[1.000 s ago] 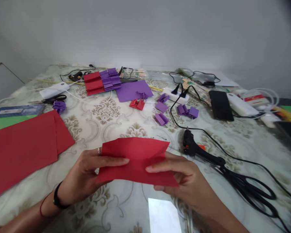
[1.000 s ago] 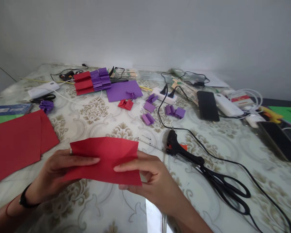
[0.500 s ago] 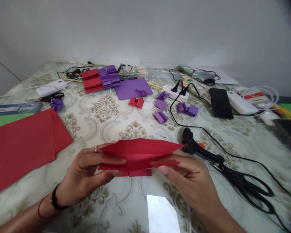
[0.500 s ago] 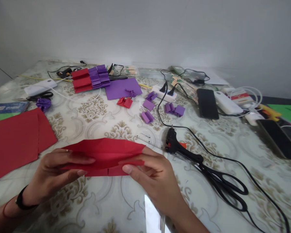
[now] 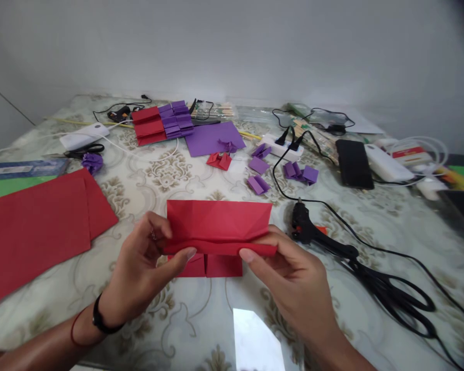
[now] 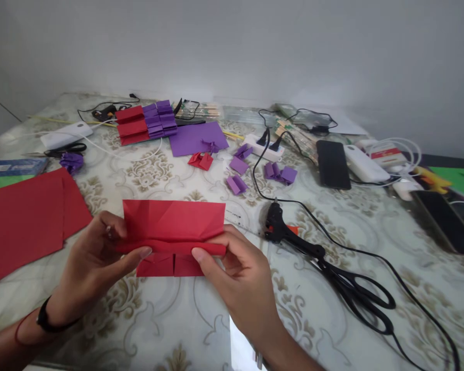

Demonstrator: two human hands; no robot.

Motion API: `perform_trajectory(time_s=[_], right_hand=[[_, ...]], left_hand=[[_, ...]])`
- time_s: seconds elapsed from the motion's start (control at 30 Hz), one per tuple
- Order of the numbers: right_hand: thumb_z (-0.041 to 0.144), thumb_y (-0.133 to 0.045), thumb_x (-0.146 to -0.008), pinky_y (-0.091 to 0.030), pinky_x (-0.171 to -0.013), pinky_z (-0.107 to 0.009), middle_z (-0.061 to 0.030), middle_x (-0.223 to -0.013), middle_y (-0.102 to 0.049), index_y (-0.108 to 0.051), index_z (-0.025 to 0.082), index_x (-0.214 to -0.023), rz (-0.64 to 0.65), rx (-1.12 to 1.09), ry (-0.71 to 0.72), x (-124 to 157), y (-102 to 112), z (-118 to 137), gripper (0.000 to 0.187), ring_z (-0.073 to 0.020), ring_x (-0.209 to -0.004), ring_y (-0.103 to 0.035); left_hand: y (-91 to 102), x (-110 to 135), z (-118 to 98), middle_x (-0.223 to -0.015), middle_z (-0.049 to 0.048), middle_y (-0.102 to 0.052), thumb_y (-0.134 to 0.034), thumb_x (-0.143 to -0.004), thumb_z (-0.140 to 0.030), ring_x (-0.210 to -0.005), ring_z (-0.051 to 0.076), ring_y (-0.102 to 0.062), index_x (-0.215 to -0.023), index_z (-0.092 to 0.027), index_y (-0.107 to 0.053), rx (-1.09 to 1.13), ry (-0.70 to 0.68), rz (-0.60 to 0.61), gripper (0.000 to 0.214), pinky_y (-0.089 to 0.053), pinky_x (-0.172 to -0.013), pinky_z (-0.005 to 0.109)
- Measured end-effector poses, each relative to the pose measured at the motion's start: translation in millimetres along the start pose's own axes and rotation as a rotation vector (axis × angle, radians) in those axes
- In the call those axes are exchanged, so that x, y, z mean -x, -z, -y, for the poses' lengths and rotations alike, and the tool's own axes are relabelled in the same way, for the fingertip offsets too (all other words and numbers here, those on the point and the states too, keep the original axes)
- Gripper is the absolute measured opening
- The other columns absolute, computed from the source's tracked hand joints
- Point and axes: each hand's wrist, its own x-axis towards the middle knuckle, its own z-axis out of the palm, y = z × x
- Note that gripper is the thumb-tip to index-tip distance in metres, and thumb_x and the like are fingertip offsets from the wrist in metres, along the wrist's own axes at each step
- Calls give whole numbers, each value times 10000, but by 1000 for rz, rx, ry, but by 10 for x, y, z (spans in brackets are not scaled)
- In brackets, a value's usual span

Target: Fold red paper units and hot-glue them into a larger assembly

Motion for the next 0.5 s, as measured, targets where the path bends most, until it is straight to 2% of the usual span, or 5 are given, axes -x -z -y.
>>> perform_trajectory(time_s=[0.13, 0.27, 0.33, 0.4, 0.5], right_hand=[[148, -735, -890, -598, -703, -192, 24, -808, -706, -702, 246, -808, -26, 11, -15, 31, -18, -10, 133, -122, -758, -704], [158, -805, -852, -612, -693, -210, 16, -888, -723, -624, 304, -1017, -123, -147, -110, 66, -61, -25, 285, -140, -789, -726], [177, -842, -836, -639, -751, -241, 9, -992, -745, -557, 349, -1200, -160, -248, -152, 65, -67, -38, 494, -147, -823, -748], [223, -867, -832, -656, -804, -270, -4, -1080, -767, -542, 364, -1315, -106, -286, -209, 58, -50, -61, 599, -160, -872, -770], [333, -859, -864, -661, -799, -288, -31, -1031, -812, -713, 298, -1207, 74, -244, -306, 57, -8, -110, 375, -197, -908, -789]], left_hand=[[-16, -58, -12, -958, -10, -810, -898, -778, -179, -721, 172, -801, -1198, -287, -437, 212, 214, 85, 633, -632, -595, 224], [1, -82, -26, -921, 38, -837, -882, -828, -306, -887, 246, -834, -1196, -203, -610, 185, 389, 230, 469, -678, -777, 313], [11, -70, -19, -939, 48, -841, -877, -835, -345, -890, 247, -826, -1084, -183, -690, 130, 370, 220, 351, -670, -779, 309], [20, -51, -1, -936, 36, -836, -881, -832, -356, -839, 228, -813, -1010, -188, -718, 70, 295, 180, 294, -645, -715, 276], [35, -31, 30, -859, 11, -812, -896, -818, -356, -770, 192, -786, -929, -198, -706, 75, 207, 214, 271, -593, -652, 230]])
